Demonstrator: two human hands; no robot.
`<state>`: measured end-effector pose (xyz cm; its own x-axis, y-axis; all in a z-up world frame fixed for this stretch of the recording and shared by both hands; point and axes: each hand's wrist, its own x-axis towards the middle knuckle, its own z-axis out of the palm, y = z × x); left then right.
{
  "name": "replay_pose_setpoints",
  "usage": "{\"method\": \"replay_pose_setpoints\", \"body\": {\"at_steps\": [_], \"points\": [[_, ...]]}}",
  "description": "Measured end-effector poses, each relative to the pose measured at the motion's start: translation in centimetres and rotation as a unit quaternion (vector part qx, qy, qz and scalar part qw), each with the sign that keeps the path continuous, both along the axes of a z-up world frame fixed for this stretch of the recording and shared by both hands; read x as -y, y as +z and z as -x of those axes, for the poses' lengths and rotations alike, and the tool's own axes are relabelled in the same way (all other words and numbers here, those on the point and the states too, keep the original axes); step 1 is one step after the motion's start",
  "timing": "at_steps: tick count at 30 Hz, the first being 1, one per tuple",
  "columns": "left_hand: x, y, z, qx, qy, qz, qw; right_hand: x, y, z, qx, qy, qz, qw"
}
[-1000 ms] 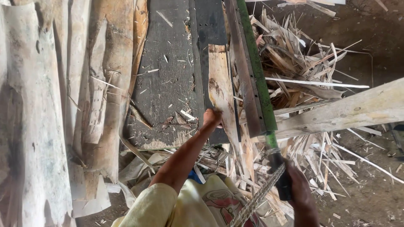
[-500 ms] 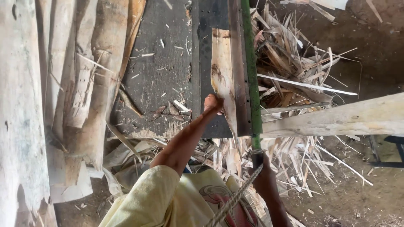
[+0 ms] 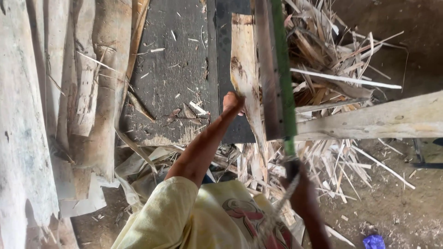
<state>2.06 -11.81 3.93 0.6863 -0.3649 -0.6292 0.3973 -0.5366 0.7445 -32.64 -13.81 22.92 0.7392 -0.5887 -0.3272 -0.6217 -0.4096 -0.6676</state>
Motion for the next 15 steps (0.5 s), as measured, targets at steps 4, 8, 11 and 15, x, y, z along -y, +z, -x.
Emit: {"method": "replay_pose_setpoints", "body": {"at_steps": [4, 8, 11, 15], "points": [[0.2, -1.3, 0.0, 0.0, 0.013, 0.014, 1.0, 0.6, -15.3, 1.3, -0.112, -0.054, -0.025, 0.992], [0.2, -1.6, -0.5, 0.058, 0.012, -0.014, 0.998, 2.0, -21.3, 2.0, -0.032, -0.01, 0.044, 0.998], [-2.2, -1.8, -0.4, 0.079, 0.0, -0.024, 0.997, 0.2, -13.3, 1.0, -0.043, -0.027, 0.048, 0.998], [-6.7, -9.4, -2.4, 0.371, -0.224, -0.202, 0.878, 0.1, -6.6, 0.4, -0.07, -0.044, 0.031, 0.996]]}}
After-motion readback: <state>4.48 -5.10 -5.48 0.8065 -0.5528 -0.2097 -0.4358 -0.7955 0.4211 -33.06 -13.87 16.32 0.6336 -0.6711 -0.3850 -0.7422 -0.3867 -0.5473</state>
